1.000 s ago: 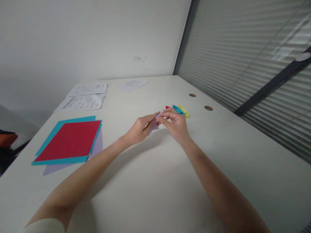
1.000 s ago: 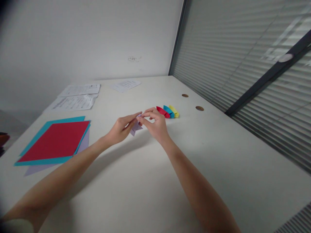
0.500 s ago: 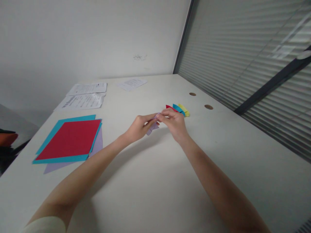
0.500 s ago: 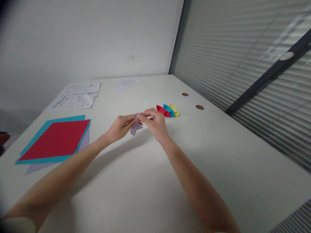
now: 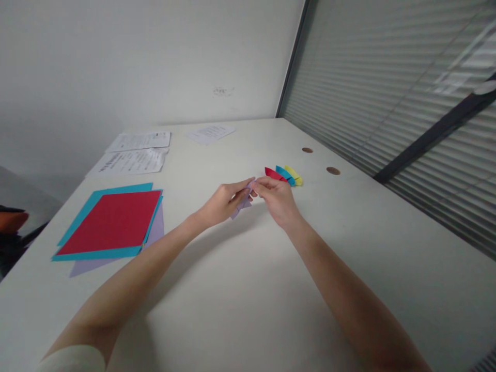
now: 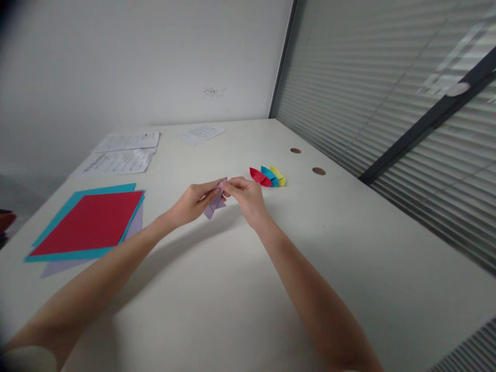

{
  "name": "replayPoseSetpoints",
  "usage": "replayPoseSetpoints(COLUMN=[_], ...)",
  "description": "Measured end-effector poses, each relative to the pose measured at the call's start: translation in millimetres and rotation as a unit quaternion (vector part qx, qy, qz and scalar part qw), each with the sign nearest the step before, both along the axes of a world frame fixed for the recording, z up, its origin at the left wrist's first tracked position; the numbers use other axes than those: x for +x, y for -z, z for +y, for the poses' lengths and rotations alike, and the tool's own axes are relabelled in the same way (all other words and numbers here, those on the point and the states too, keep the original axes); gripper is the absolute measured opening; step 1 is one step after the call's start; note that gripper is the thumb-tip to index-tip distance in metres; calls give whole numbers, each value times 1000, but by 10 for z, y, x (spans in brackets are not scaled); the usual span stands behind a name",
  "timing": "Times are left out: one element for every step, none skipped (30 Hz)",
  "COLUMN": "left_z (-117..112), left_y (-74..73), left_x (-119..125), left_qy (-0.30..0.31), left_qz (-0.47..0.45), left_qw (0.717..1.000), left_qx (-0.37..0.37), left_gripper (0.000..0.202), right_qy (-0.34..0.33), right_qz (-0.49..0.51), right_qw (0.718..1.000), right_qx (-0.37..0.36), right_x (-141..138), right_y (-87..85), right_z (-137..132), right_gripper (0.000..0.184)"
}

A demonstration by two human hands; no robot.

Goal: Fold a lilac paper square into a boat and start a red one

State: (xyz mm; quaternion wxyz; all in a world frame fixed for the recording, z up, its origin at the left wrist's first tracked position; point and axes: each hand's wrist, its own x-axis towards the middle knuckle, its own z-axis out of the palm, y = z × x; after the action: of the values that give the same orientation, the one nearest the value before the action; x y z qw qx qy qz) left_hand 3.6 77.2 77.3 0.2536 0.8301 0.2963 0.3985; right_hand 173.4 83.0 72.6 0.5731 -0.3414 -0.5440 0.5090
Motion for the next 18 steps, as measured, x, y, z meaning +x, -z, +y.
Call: replayPoseSetpoints(left_z=[15,26,31,30,25,16,4,-7,-18,-25,-29,-29,-25,-19,-12,-4,4,12], left_y=[16,30,41,48,53,57,58,59,60,60,60,58,56,53,49,45,42,40], left_x=[-4,-2,3,13,25,39,53,64,73,77,77,73,65,55,43,31,19,9], left_qy=[-1,1,3,5,5,4,1,-3,-7,-12,-18,-26,-34,-42,-46,-46,-43,-38], left_qz=[-3,-7,-12,-16,-20,-22,-22,-22,-21,-19,-17,-16,-16,-16,-15,-14,-14,-15], left_qw=[1000,1000,1000,1000,1000,1000,1000,1000,999,999,999,999,999,999,999,999,999,999], left_qx=[0,1,3,5,7,11,16,22,29,34,39,40,37,29,19,8,-1,-7], left_gripper=[42,43,43,43,43,42,41,40,40,39,38,38,38,38,38,36,36,35], right_qy=[-10,-18,-23,-26,-25,-23,-18,-11,0,12,28,45,59,69,74,74,70,63], right_qz=[7,11,11,10,8,5,5,7,13,19,23,22,17,6,-6,-19,-29,-37], right_qw=[1000,1000,999,999,999,999,999,999,999,999,999,999,998,997,997,997,997,997], right_qx=[-9,-18,-26,-33,-38,-40,-40,-38,-33,-25,-14,-1,11,20,24,22,18,14], right_x=[-6,-12,-19,-27,-36,-46,-57,-67,-77,-85,-91,-95,-96,-94,-91,-86,-81,-75], right_y=[1,3,7,13,21,31,41,52,60,66,69,68,63,56,47,39,32,27], right_z=[-1,0,1,2,3,3,3,2,0,-3,-6,-8,-11,-13,-13,-12,-10,-6], right_gripper=[24,23,24,25,26,28,29,30,30,30,29,28,26,25,24,23,23,24])
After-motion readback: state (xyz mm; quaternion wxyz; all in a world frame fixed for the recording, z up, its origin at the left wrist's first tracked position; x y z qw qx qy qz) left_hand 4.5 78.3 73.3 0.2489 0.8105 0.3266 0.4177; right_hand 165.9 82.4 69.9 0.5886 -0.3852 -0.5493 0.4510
